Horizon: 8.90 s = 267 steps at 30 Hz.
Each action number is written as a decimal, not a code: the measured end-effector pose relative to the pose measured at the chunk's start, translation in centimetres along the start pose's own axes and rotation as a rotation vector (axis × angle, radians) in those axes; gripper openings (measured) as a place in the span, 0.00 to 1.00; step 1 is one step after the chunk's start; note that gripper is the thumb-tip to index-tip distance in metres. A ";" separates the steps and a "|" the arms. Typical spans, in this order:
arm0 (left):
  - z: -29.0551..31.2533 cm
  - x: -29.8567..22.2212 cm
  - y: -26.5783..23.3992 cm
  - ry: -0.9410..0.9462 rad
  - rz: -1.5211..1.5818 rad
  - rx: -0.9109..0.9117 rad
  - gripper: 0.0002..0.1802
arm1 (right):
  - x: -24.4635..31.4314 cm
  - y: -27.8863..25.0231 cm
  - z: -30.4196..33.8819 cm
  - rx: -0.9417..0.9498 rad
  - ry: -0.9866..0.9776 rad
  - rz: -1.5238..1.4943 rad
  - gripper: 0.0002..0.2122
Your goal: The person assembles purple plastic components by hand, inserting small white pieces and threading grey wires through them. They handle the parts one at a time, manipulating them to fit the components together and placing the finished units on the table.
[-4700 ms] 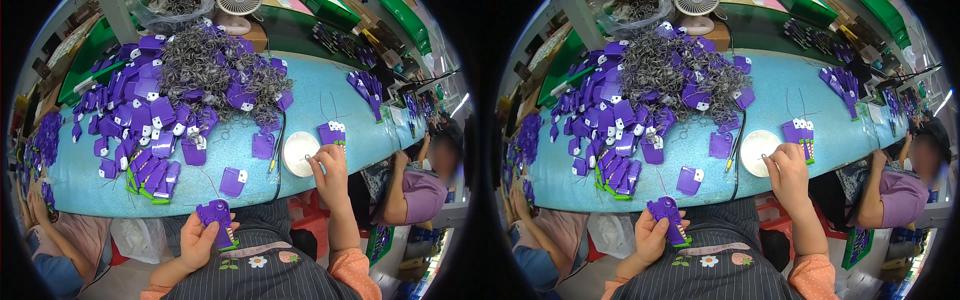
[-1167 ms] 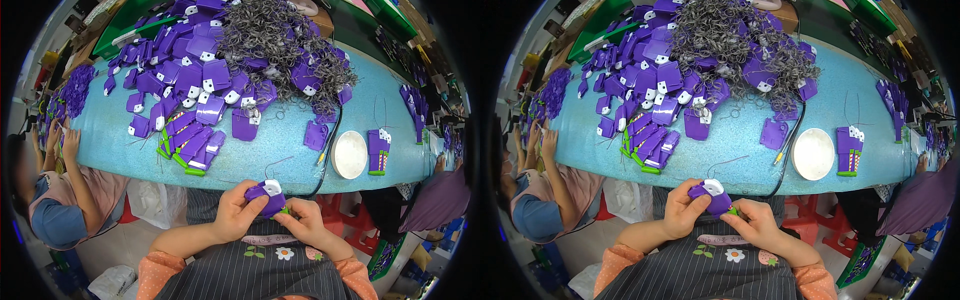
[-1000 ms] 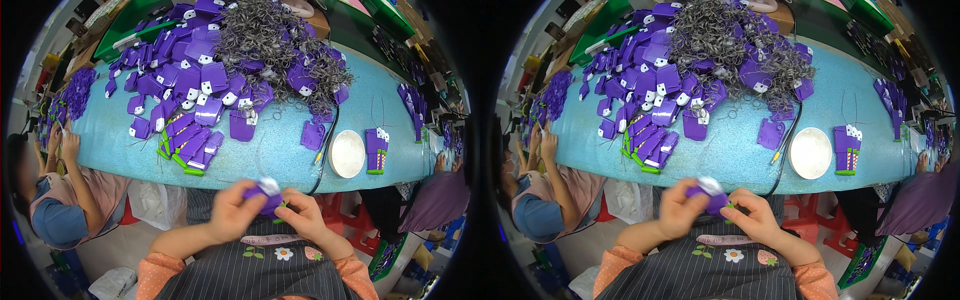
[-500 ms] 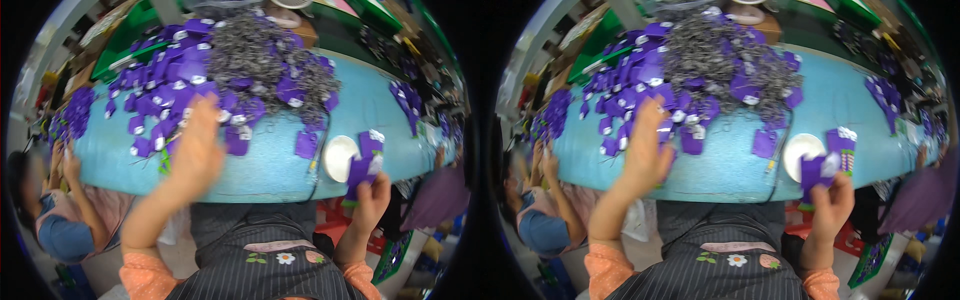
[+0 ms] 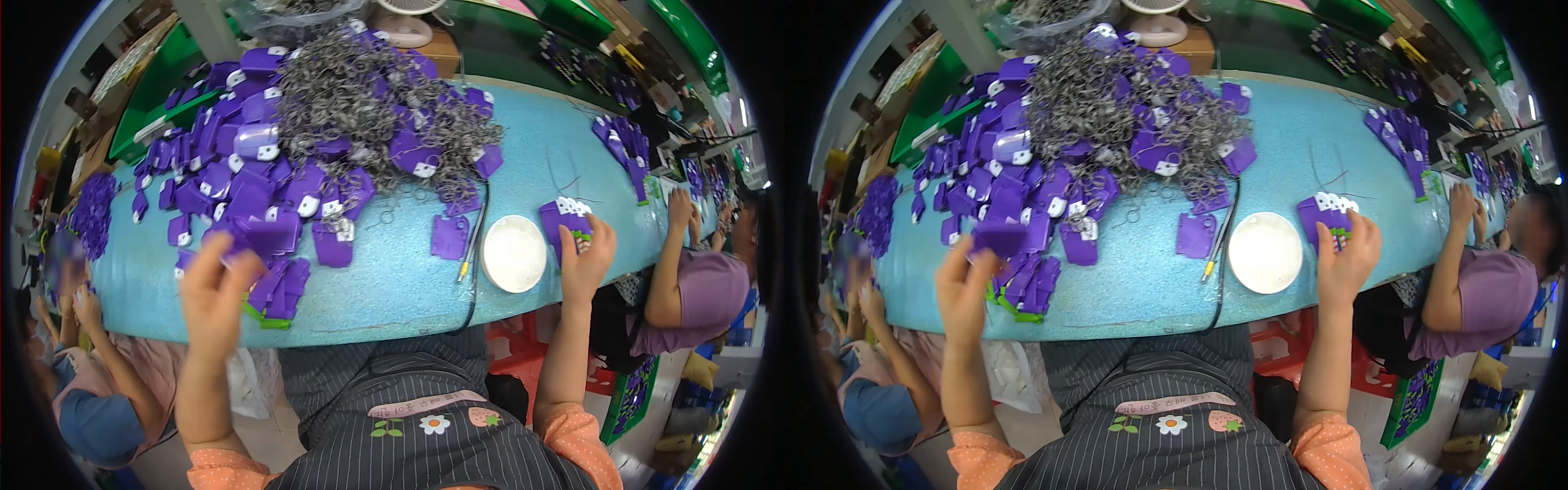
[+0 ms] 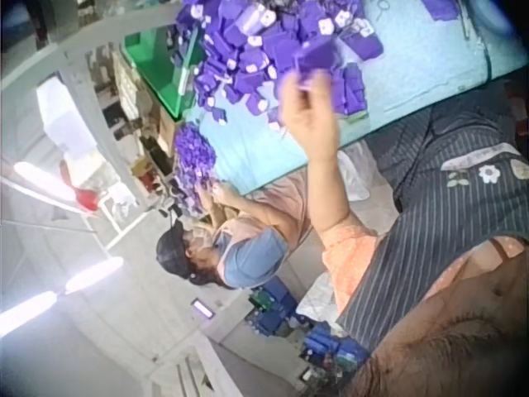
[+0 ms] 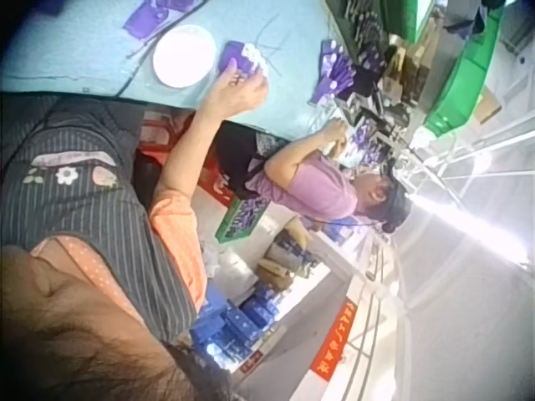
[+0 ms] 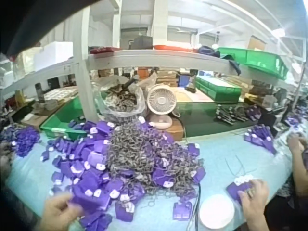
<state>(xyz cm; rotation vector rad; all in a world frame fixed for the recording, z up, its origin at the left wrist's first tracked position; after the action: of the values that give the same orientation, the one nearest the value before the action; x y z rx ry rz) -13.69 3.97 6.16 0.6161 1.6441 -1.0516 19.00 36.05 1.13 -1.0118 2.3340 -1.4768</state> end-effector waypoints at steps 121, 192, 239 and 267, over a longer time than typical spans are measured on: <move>9.2 0.0 12.6 -0.106 0.573 0.138 0.15 | 20.4 -3.1 6.8 0.355 -0.658 -0.768 0.07; 8.2 -0.5 11.2 0.022 -0.134 -0.041 0.13 | 21.3 -1.1 7.2 1.060 -0.308 -1.384 0.12; -1.9 2.8 13.9 -0.048 0.982 0.187 0.16 | 15.9 2.4 2.3 0.764 0.022 -1.543 0.04; -1.1 0.7 14.7 -0.078 1.022 0.138 0.14 | 14.7 0.1 5.3 0.917 0.534 -2.092 0.10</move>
<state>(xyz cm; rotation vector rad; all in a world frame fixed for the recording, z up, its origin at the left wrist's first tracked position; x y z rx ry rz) -2.51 11.94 0.69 1.2964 0.9504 -0.4090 10.66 22.80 1.20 -2.8145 -0.5911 -2.7746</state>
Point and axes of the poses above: each hand's wrist, its own z-axis away from the middle knuckle, its own y-axis out of the palm, x = y × z, the point moved 2 cm from there along -z, towards the middle knuckle, and after that the axes turned 14 degrees about x, right-handed, at the moved point
